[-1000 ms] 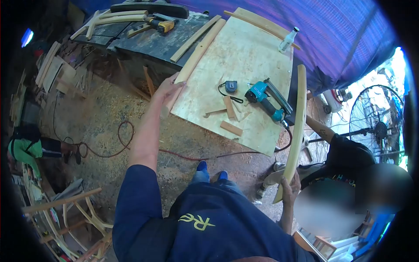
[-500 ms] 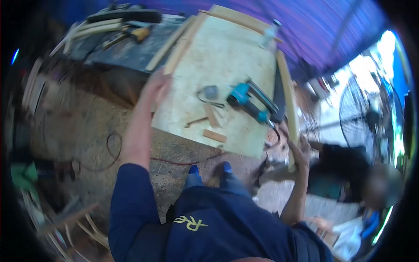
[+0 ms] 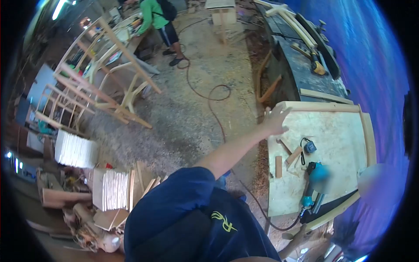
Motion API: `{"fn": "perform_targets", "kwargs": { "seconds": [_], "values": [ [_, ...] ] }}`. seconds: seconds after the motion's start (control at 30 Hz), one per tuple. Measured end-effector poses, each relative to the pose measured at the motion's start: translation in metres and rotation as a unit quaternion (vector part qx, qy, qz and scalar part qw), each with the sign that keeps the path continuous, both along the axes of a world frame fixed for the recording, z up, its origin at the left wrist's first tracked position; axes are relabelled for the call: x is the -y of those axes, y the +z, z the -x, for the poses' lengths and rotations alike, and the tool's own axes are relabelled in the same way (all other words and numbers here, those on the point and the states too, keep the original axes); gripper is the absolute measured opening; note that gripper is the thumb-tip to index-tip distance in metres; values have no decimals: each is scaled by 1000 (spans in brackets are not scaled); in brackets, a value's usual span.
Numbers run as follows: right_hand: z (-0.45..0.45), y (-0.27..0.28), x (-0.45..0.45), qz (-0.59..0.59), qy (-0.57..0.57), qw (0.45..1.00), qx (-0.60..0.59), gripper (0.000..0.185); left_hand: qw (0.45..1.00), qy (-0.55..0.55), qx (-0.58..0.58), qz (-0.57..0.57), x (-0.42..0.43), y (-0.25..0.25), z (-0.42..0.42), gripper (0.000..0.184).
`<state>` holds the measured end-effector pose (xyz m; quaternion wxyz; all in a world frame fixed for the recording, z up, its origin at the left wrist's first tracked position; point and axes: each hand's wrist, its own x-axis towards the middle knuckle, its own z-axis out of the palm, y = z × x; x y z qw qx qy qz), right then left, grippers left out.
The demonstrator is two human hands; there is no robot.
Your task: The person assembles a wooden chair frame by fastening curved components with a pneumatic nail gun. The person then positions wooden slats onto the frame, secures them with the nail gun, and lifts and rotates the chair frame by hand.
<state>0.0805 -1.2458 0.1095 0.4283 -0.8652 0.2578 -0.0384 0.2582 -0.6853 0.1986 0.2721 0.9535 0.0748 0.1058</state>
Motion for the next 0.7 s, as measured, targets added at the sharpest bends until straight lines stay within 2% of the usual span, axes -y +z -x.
{"fn": "perform_targets", "kwargs": {
  "seconds": [0.07, 0.2, 0.23, 0.3, 0.4, 0.43, 0.53, 0.57, 0.6, 0.63, 0.7],
  "values": [
    [-6, -22, 10, 9, 11, 1000, -14, 88, 999, 6, 17, 38, 13, -19, 38, 91],
    [-15, -56, 29, 41, 12, 999, -32, 97, 997, 18, 50, 54, 61, -2, 110, 83],
    [-18, -58, 34, 76, 21, 996, -36, 93, 996, 19, 62, 68, 73, -5, 123, 82],
    [-33, -44, 28, 139, 41, 989, -38, 86, 990, -22, 136, 14, 91, -17, 142, 79],
    [-68, -29, 14, 289, 71, 941, 162, 76, 987, -49, 82, 126, 106, -19, 170, 78],
    [-71, -15, -1, 332, 74, 913, 227, 73, 988, -69, 70, 121, 106, -24, 179, 77],
    [-79, 52, -80, 235, 197, 944, 119, 74, 982, -120, 37, 143, 109, -42, 201, 76],
    [-86, 47, -86, 163, 240, 956, 47, 77, 977, -130, 30, 168, 109, -51, 204, 75],
    [-84, 49, -100, 226, 240, 944, 27, 78, 971, -140, 22, 193, 109, -61, 209, 75],
    [-76, 55, -119, 289, 237, 928, 7, 79, 970, -131, 92, 183, 111, -67, 216, 74],
    [-67, 64, -141, 374, 227, 899, 2, 79, 970, -138, 71, 188, 109, -74, 222, 74]
  ]
}}
